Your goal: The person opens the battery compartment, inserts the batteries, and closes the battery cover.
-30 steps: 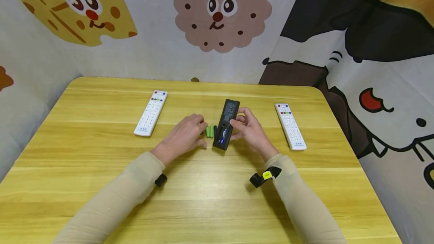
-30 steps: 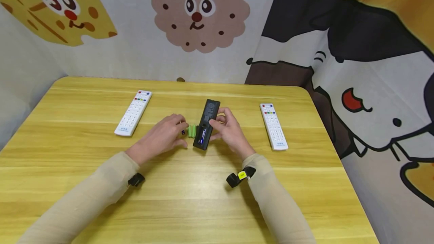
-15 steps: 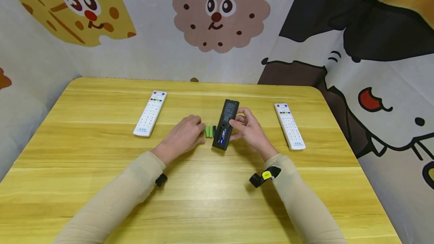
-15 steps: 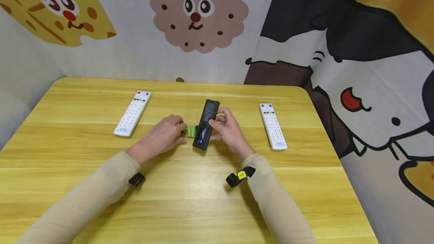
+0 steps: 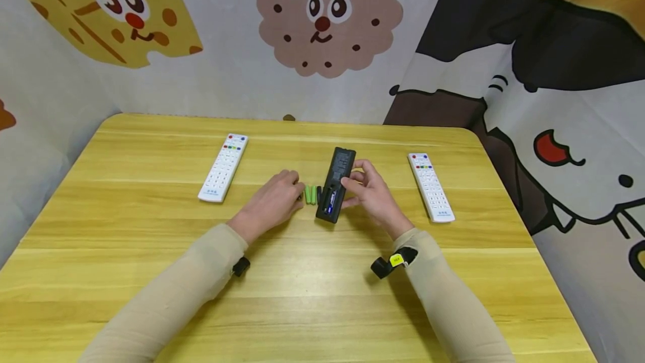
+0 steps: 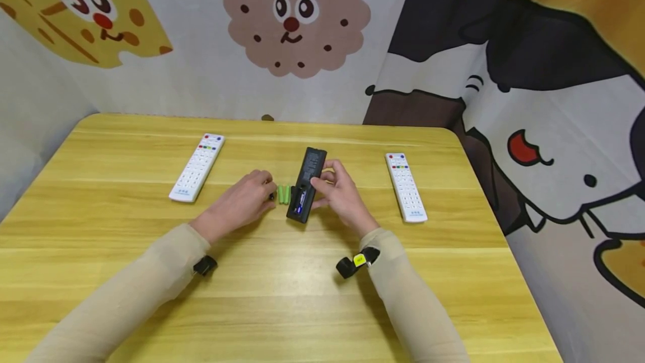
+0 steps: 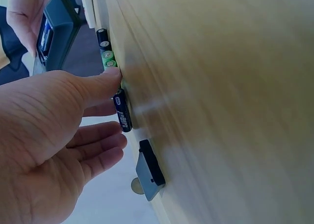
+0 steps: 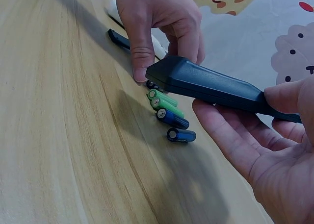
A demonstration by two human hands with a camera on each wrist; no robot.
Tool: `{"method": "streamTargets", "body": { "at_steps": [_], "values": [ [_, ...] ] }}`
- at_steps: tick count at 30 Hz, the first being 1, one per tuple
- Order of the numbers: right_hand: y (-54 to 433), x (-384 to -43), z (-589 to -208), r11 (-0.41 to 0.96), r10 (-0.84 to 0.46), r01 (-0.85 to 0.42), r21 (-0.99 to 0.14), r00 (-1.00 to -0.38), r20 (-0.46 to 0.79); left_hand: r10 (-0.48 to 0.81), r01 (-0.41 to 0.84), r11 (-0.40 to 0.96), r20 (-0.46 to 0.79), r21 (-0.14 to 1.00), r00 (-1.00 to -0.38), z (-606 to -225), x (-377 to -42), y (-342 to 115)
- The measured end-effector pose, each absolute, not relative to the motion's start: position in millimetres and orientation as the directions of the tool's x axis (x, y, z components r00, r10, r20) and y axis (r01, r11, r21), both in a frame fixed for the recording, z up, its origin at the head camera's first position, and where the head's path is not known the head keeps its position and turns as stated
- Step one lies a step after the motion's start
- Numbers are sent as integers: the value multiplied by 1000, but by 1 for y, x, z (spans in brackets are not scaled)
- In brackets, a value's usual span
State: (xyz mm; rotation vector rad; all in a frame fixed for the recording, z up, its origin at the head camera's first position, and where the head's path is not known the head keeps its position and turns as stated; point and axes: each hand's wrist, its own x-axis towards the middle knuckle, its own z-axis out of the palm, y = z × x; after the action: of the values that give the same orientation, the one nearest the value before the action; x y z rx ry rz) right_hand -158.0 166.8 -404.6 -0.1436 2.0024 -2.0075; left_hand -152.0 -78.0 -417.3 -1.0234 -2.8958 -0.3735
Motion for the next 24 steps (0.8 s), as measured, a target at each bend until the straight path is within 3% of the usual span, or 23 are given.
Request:
{"method": "streamTargets", "body": {
  "at_steps": [24],
  "values": [
    [166,-159,-405,16,-280,145,-989,-949,-143,611,608,759,67,235,-789,-413,-152,-75]
  ]
}}
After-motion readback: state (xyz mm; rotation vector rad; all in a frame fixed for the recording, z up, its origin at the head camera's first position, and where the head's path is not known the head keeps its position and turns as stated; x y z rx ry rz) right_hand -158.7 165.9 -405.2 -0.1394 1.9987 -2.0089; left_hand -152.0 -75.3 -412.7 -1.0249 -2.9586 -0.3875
